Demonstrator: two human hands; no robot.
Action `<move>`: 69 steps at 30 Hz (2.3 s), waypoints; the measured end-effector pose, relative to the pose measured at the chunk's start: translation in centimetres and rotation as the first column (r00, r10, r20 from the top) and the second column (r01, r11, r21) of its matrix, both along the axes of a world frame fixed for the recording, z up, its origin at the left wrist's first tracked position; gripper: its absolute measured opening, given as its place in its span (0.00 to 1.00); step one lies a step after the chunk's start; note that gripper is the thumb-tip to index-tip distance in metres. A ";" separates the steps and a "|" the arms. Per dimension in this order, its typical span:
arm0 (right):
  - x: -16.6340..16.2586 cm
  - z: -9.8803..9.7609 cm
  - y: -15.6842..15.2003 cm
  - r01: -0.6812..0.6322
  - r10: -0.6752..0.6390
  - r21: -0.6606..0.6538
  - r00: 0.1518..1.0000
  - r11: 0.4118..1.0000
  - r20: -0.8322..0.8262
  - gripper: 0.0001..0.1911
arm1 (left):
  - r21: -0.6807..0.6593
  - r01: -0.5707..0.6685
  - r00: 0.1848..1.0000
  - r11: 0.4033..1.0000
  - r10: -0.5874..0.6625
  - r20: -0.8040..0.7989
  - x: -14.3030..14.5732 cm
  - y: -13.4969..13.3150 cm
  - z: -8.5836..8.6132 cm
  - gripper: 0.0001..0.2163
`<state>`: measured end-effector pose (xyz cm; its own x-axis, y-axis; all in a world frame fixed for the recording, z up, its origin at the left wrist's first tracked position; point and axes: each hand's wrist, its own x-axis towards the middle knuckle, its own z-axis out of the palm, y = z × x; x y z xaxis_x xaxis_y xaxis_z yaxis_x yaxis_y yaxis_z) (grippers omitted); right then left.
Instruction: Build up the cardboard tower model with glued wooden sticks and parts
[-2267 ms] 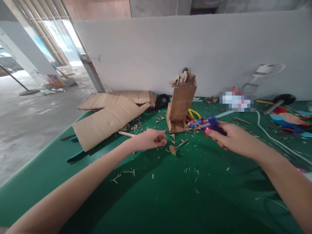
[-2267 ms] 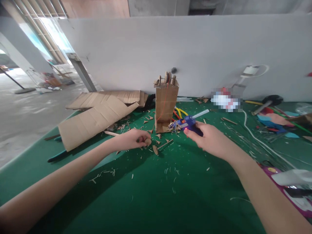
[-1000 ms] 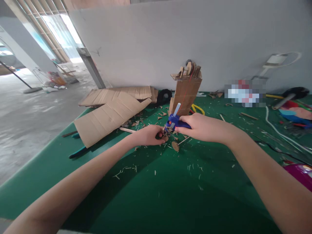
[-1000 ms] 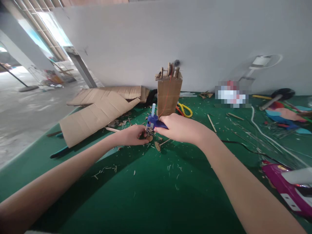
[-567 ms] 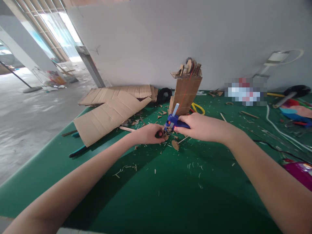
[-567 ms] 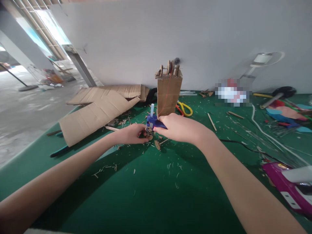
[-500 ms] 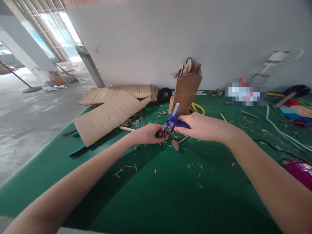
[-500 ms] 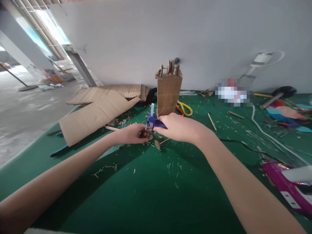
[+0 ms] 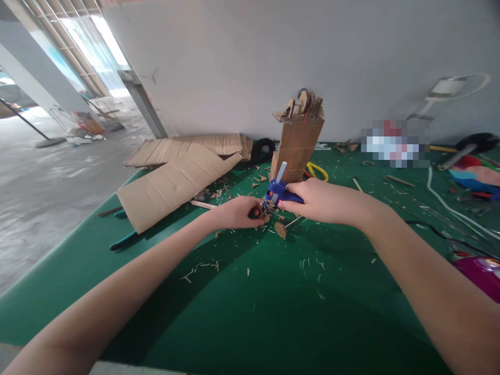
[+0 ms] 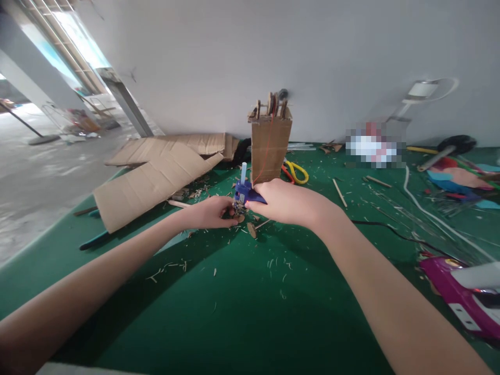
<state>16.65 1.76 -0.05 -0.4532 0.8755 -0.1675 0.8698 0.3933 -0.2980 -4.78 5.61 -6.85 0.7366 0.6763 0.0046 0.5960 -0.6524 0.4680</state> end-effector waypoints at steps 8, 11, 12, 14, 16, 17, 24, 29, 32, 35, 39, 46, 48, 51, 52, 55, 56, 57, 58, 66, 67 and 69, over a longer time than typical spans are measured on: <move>-0.1 -0.1 0.0 0.005 -0.005 -0.009 1.000 1.000 0.004 0.23 | 0.006 -0.009 1.000 1.000 0.009 -0.007 0.0 0.0 -0.1 0.09; -0.1 -0.1 -0.1 0.010 -0.010 -0.004 1.000 1.000 0.012 0.23 | 0.005 -0.010 1.000 1.000 0.010 -0.006 0.0 0.0 -0.1 0.09; -0.1 -0.1 -0.2 0.011 -0.011 -0.002 1.000 1.000 0.013 0.23 | 0.005 -0.012 1.000 1.000 0.012 -0.007 0.0 0.0 -0.1 0.10; -0.2 0.0 -0.2 0.014 -0.015 0.003 1.000 1.000 0.015 0.22 | 0.001 -0.011 1.000 1.000 0.011 -0.012 0.0 0.0 -0.1 0.10; -0.2 0.0 -0.2 0.016 -0.016 0.008 1.000 1.000 0.018 0.22 | -0.005 -0.013 1.000 1.000 0.013 -0.016 0.0 0.0 0.0 0.10; -0.2 0.1 -0.2 0.015 -0.015 0.010 1.000 1.000 0.018 0.22 | -0.007 -0.015 1.000 1.000 0.015 -0.018 0.0 0.0 0.0 0.10; -0.2 0.1 -0.3 0.016 -0.016 -0.006 1.000 1.000 0.002 0.22 | 0.000 0.002 1.000 1.000 -0.002 -0.023 -0.1 0.1 -0.1 0.10; -0.2 0.0 -0.2 0.014 -0.014 -0.006 1.000 1.000 0.000 0.22 | -0.004 -0.003 0.999 1.000 0.003 -0.044 0.0 0.0 0.1 0.10; -0.1 -0.1 -0.1 0.015 -0.015 -0.006 1.000 1.000 0.009 0.22 | -0.009 0.003 0.999 1.000 -0.004 -0.039 0.0 -0.1 0.3 0.11; -0.1 -0.1 -0.1 0.016 -0.016 -0.002 1.000 1.000 0.014 0.22 | -0.015 0.013 0.999 1.000 -0.014 -0.032 0.0 -0.1 0.3 0.10; -0.2 0.0 -0.2 0.023 -0.023 -0.011 1.000 1.000 0.018 0.22 | -0.016 0.011 0.999 1.000 -0.011 -0.032 -0.1 0.0 0.1 0.10; -0.2 0.1 -0.2 0.034 -0.033 -0.026 0.999 0.999 0.011 0.22 | -0.020 0.010 0.999 1.000 -0.011 -0.039 -0.1 0.1 0.0 0.09; -0.2 0.0 -0.2 0.039 -0.039 -0.028 0.999 0.999 0.009 0.23 | -0.018 0.010 0.999 1.000 -0.010 -0.034 -0.1 0.1 0.0 0.10; -0.2 -0.1 -0.1 0.045 -0.045 -0.035 0.999 0.998 0.014 0.22 | -0.010 0.009 0.999 1.000 -0.010 -0.030 -0.1 0.1 -0.1 0.10; -0.2 -0.1 -0.1 0.046 -0.045 -0.033 0.999 0.998 0.017 0.22 | -0.007 0.010 1.000 1.000 -0.010 -0.028 -0.1 0.1 -0.1 0.10; -0.2 -0.2 0.0 0.046 -0.046 -0.025 0.999 0.999 0.017 0.22 | -0.003 0.020 1.000 1.000 -0.020 -0.018 -0.2 0.2 -0.2 0.10; -0.2 -0.2 0.1 0.046 -0.045 -0.024 0.999 0.999 0.013 0.21 | -0.004 0.022 1.000 1.000 -0.022 -0.016 -0.2 0.2 -0.2 0.10; -0.3 -0.2 0.1 0.044 -0.044 -0.026 0.999 0.999 0.008 0.21 | -0.006 0.024 1.000 1.000 -0.024 -0.018 -0.2 0.2 -0.2 0.10; -0.3 -0.2 0.1 0.044 -0.044 -0.029 0.999 0.999 0.005 0.21 | -0.008 0.024 0.999 1.000 -0.024 -0.023 -0.2 0.2 -0.2 0.10; -0.2 -0.3 0.0 0.040 -0.040 -0.017 0.999 0.999 0.013 0.21 | -0.013 0.017 0.999 1.000 -0.017 -0.044 -0.1 0.1 0.1 0.09; -0.2 -0.3 0.1 0.040 -0.040 -0.018 0.999 0.999 0.016 0.21 | -0.012 0.016 0.999 1.000 -0.017 -0.042 -0.1 0.1 0.1 0.10; -0.3 -0.3 0.1 0.041 -0.040 -0.018 0.999 0.999 0.022 0.21 | -0.006 0.018 0.999 1.000 -0.019 -0.037 -0.1 0.1 0.0 0.11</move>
<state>16.40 1.82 -0.35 -0.4134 0.8899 -0.1929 0.8913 0.3522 -0.2854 -4.88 5.68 -6.84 0.7486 0.6624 -0.0270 0.6011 -0.6609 0.4493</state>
